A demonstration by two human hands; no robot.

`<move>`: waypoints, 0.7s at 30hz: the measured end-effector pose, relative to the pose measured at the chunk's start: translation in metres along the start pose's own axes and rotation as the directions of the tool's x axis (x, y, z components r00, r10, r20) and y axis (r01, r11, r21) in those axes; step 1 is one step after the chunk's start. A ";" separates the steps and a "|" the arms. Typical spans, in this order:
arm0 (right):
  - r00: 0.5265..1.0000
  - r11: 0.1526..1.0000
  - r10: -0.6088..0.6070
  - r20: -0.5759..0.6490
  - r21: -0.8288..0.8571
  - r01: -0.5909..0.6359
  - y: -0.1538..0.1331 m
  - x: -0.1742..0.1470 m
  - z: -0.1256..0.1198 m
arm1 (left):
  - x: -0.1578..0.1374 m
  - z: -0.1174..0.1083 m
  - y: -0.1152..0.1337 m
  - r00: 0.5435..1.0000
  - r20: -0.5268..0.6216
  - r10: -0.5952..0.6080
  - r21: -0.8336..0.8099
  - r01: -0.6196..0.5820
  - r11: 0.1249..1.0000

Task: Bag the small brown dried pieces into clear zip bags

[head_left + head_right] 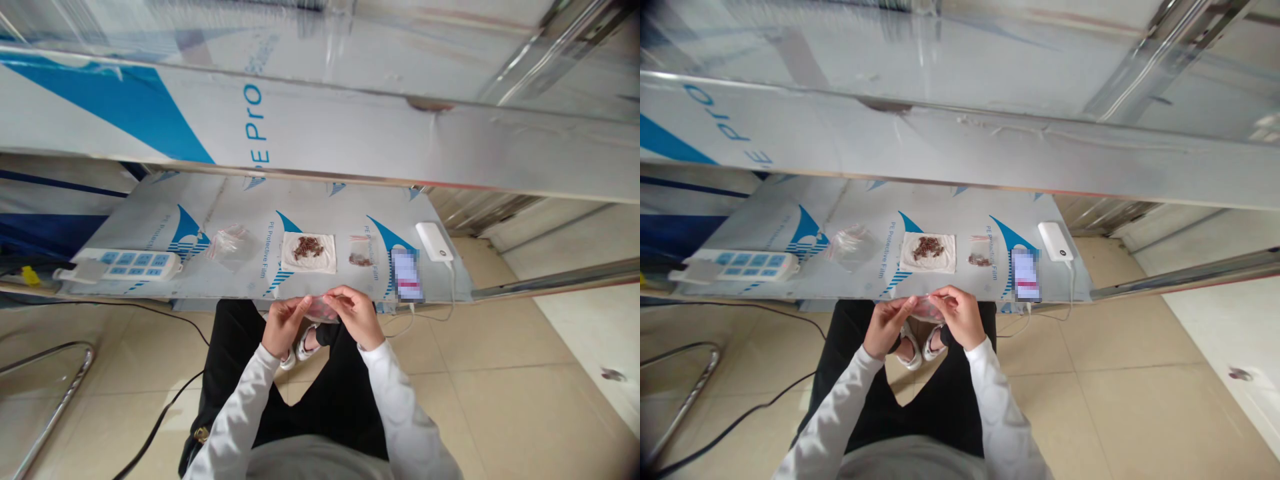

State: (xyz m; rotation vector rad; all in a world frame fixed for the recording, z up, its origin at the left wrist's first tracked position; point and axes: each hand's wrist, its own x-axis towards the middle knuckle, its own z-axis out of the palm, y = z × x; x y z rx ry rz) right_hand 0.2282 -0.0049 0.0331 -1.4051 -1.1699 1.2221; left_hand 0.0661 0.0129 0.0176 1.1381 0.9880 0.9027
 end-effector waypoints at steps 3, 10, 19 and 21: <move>0.998 0.999 -0.007 -0.069 -0.053 0.003 -0.003 0.021 -0.018 | 0.005 0.002 -0.002 0.998 -0.030 -0.059 -0.026 0.058 0.998; 0.895 0.892 -0.102 -0.433 -0.439 -0.111 0.028 0.128 -0.098 | 0.001 -0.027 -0.019 0.970 -0.237 -0.062 0.055 0.077 0.995; 0.770 0.757 -0.357 -0.528 -0.647 -0.093 0.048 0.134 -0.115 | 0.039 -0.111 -0.037 0.781 -0.614 0.109 0.598 0.371 0.711; 0.736 0.749 -0.440 -0.515 -0.662 -0.015 0.050 0.103 -0.096 | 0.058 -0.130 -0.036 0.693 -0.706 0.145 0.594 0.469 0.653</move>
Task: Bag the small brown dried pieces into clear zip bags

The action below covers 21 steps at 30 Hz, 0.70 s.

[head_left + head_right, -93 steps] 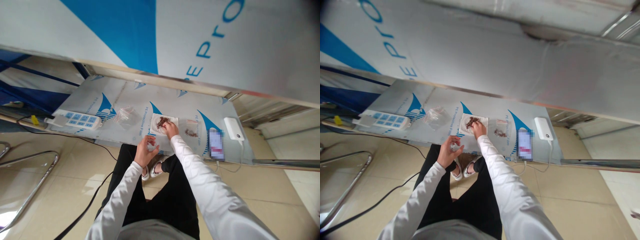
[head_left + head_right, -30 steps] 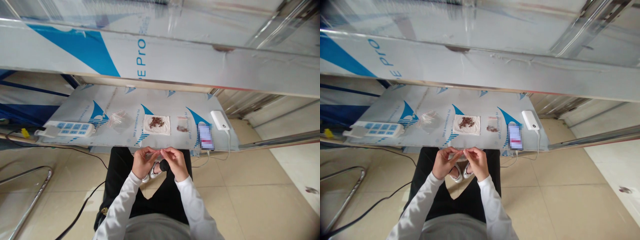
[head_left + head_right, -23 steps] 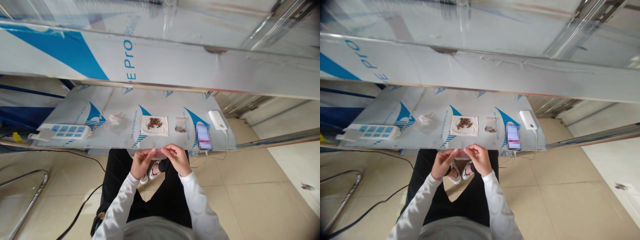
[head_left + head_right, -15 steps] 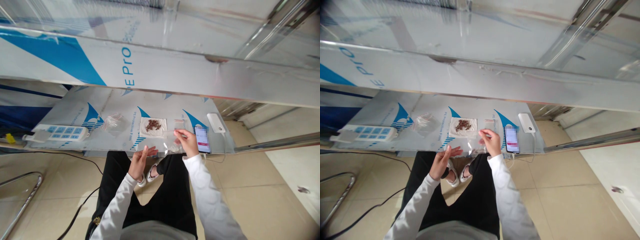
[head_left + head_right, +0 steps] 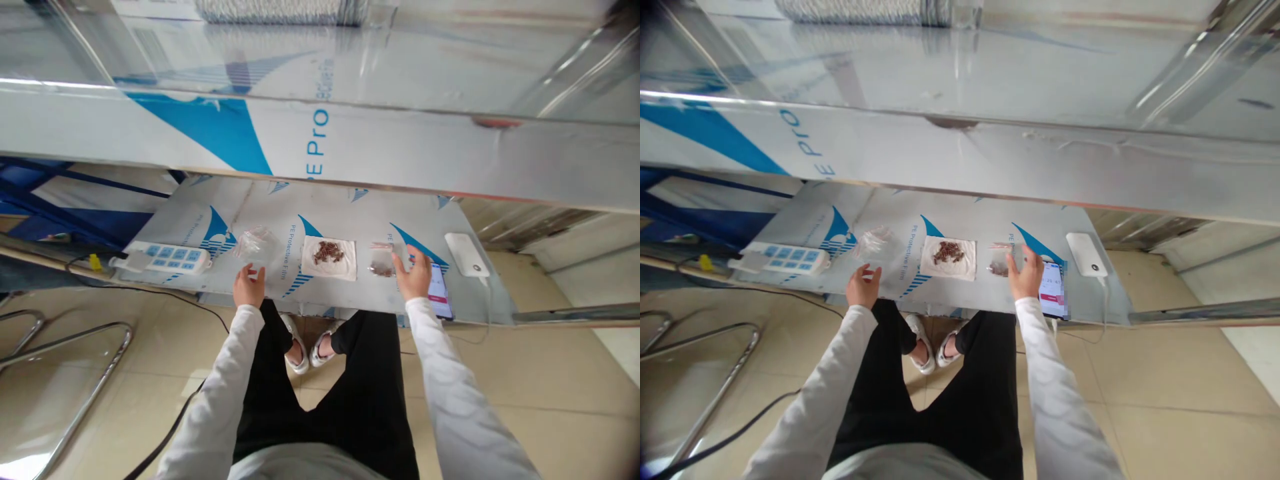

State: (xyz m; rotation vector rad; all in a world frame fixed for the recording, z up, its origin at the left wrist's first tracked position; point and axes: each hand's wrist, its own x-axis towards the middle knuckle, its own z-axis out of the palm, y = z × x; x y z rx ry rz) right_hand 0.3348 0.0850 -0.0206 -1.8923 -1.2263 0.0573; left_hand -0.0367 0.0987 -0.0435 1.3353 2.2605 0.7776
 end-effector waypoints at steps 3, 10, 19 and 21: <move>0.999 0.988 -0.018 0.035 0.155 0.012 -0.022 -0.067 -0.017 | 0.032 0.005 -0.001 0.997 -0.051 -0.059 0.104 0.064 0.993; 0.965 0.932 0.088 0.248 0.320 -0.168 -0.060 -0.182 -0.027 | 0.049 0.015 -0.004 0.999 -0.015 -0.030 0.201 0.032 0.979; 0.931 0.930 0.006 0.364 0.341 -0.139 -0.069 -0.182 -0.032 | 0.083 0.001 -0.011 0.981 -0.196 -0.011 0.155 0.042 0.987; 0.933 0.926 0.014 0.358 0.347 -0.147 -0.071 -0.180 -0.032 | 0.087 -0.001 -0.013 0.983 -0.184 0.018 0.161 0.012 0.987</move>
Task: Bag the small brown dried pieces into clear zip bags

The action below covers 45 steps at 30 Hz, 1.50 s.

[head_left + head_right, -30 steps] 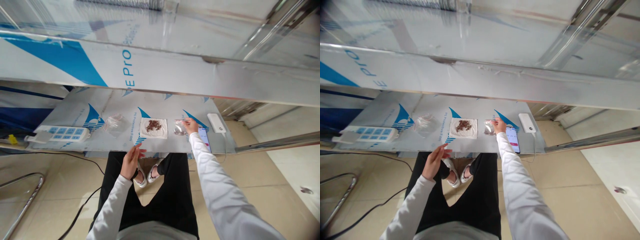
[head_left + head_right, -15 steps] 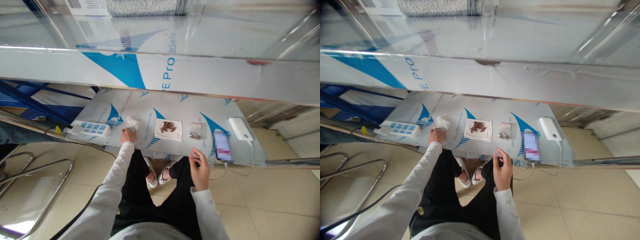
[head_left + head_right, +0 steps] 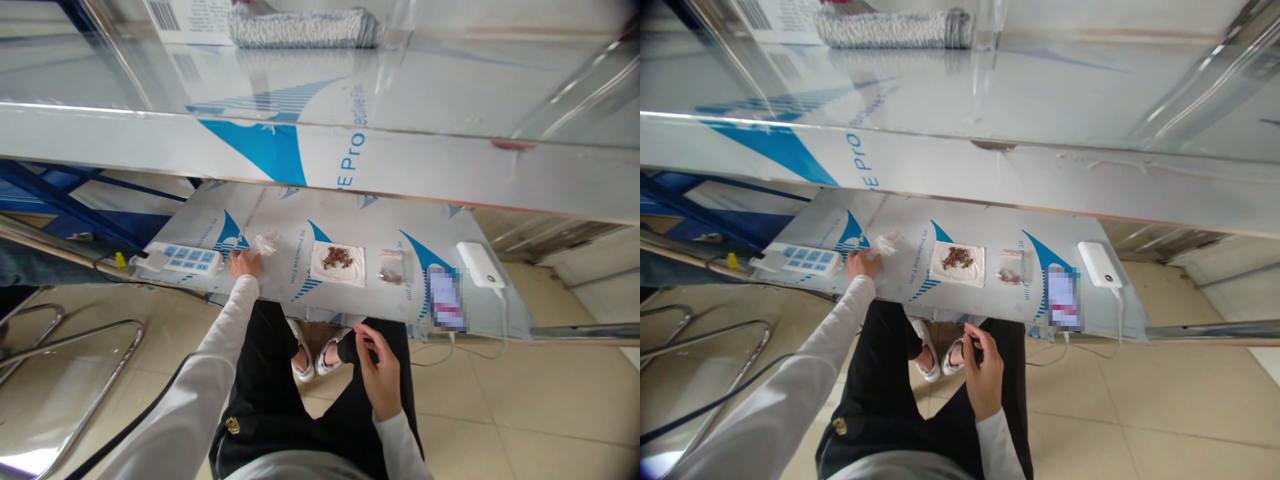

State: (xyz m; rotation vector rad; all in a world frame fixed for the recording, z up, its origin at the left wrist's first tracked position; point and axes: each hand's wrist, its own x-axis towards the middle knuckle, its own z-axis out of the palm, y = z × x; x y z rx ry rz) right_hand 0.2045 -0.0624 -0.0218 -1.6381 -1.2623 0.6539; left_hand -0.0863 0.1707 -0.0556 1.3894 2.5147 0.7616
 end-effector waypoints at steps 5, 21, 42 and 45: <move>1.000 1.000 -0.007 0.014 -0.005 0.008 -0.004 -0.002 0.005 | -0.001 -0.001 -0.004 0.998 -0.023 0.060 0.002 -0.060 0.998; 0.984 0.980 -0.109 0.143 0.180 0.082 -0.070 0.040 0.048 | -0.114 -0.049 0.041 0.963 -0.162 0.217 -0.248 -0.253 0.935; 0.983 0.985 -0.164 0.079 0.069 0.159 -0.064 0.027 0.023 | -0.209 -0.075 0.055 0.805 0.452 0.384 -0.787 0.157 0.597; 0.984 0.980 -0.119 0.135 0.178 0.094 -0.058 0.021 0.016 | -0.212 -0.079 0.049 0.767 0.502 0.400 -0.779 0.201 0.594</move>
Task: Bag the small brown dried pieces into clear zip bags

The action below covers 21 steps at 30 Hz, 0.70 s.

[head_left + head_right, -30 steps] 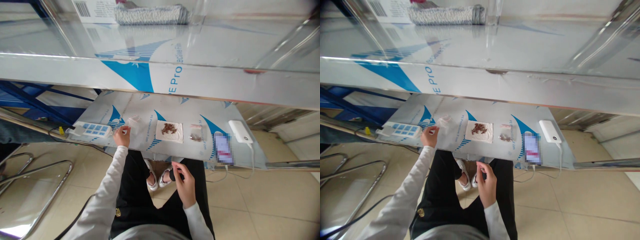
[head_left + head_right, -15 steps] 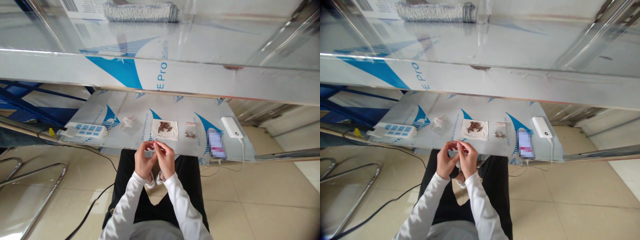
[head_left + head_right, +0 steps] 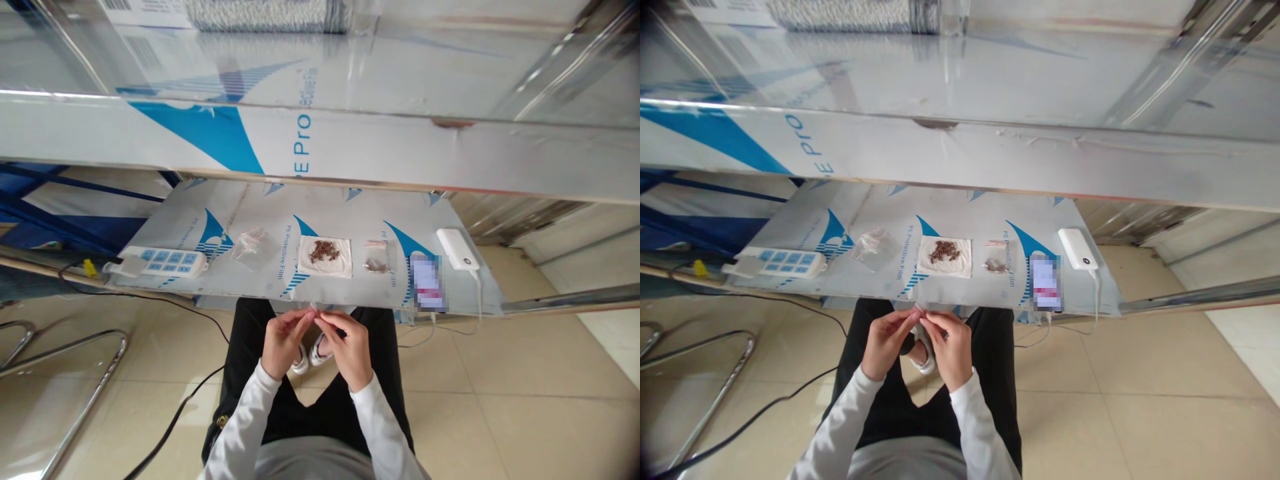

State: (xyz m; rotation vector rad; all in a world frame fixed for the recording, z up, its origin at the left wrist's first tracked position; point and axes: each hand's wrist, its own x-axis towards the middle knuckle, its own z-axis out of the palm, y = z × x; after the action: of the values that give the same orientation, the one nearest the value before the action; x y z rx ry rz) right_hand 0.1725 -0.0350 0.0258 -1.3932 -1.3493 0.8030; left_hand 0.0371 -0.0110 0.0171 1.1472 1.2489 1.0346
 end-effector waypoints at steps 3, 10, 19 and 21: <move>0.997 0.995 0.071 0.040 0.060 -0.073 0.009 -0.010 -0.003 | -0.008 -0.005 0.000 0.999 0.038 -0.010 0.120 0.006 0.993; 0.997 0.941 -0.083 0.000 -0.328 0.079 0.012 -0.018 -0.002 | -0.028 -0.003 0.014 0.983 -0.029 0.183 0.670 -0.117 0.733; 0.925 0.912 -0.027 0.379 -0.371 0.179 -0.008 0.019 -0.027 | -0.023 -0.005 0.046 0.902 0.304 0.306 0.695 -0.430 0.577; 0.909 0.905 0.002 0.416 -0.387 0.175 -0.011 0.027 -0.031 | -0.015 -0.008 0.043 0.841 0.396 0.369 0.692 -0.538 0.481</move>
State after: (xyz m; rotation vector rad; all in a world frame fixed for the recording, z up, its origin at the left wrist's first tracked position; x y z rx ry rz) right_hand 0.2024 -0.0168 0.0492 -1.5253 -1.9913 0.8021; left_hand 0.0299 -0.0184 0.0621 2.3388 1.2890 0.6799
